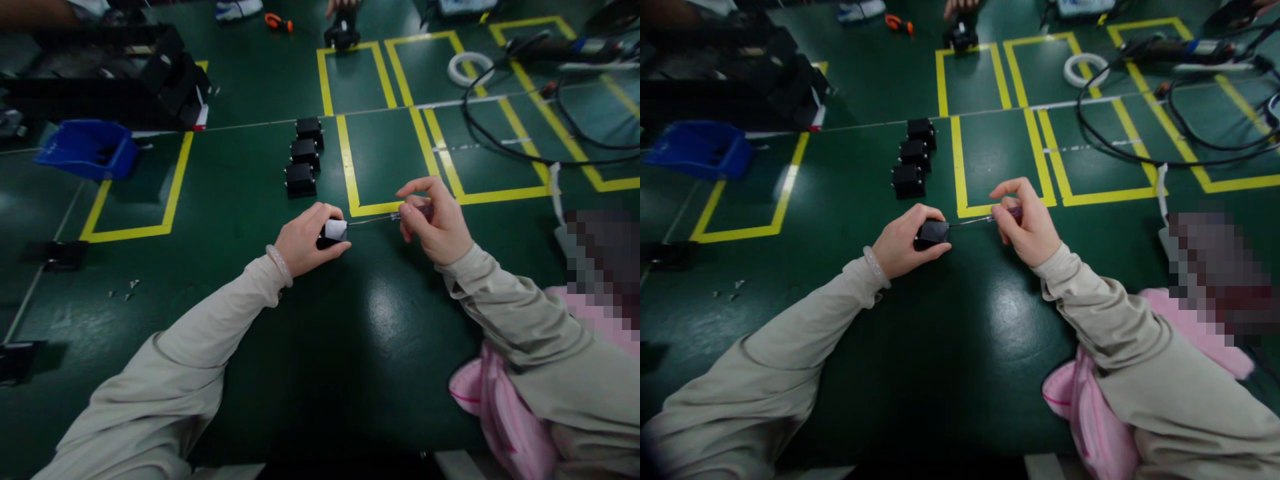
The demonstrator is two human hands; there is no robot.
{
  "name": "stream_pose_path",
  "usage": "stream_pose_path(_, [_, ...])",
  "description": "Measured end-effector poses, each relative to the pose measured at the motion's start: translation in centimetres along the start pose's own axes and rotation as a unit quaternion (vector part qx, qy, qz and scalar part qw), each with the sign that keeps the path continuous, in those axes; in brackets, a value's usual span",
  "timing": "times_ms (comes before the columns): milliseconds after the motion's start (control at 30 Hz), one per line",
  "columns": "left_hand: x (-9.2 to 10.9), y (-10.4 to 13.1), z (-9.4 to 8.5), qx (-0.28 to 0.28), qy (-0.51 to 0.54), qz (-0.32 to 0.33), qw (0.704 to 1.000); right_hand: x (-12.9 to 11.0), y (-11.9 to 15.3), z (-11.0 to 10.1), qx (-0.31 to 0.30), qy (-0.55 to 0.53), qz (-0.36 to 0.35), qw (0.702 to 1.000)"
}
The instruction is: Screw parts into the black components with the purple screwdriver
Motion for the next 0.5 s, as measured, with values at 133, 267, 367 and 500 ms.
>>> stream_pose_path(133, [-0.02,0.03,-0.03,0.000,0.001,0.001,1.000,0.15,0.03,-0.10,0.003,0.008,0.005,1.000])
stream_pose_path(267, [-0.01,0.02,-0.04,0.000,0.000,0.001,1.000,0.48,0.07,-0.08,0.005,-0.007,0.015,1.000])
stream_pose_path(367, [-0.01,0.02,0.00,0.000,0.000,0.002,1.000,0.70,0.06,-0.01,0.004,-0.019,0.023,1.000])
stream_pose_path(500, [-0.03,0.04,0.05,-0.002,-0.001,0.002,1.000,0.48,0.01,0.10,-0.004,-0.012,0.010,1.000])
Point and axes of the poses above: each hand's wrist, its own y-axis away from the middle knuckle, its own z-axis out of the palm, x = y × z, the point moved 10 cm from there along -y, towards the middle knuckle, and after that the axes turned 2 degrees about z, right-handed, at the moved point
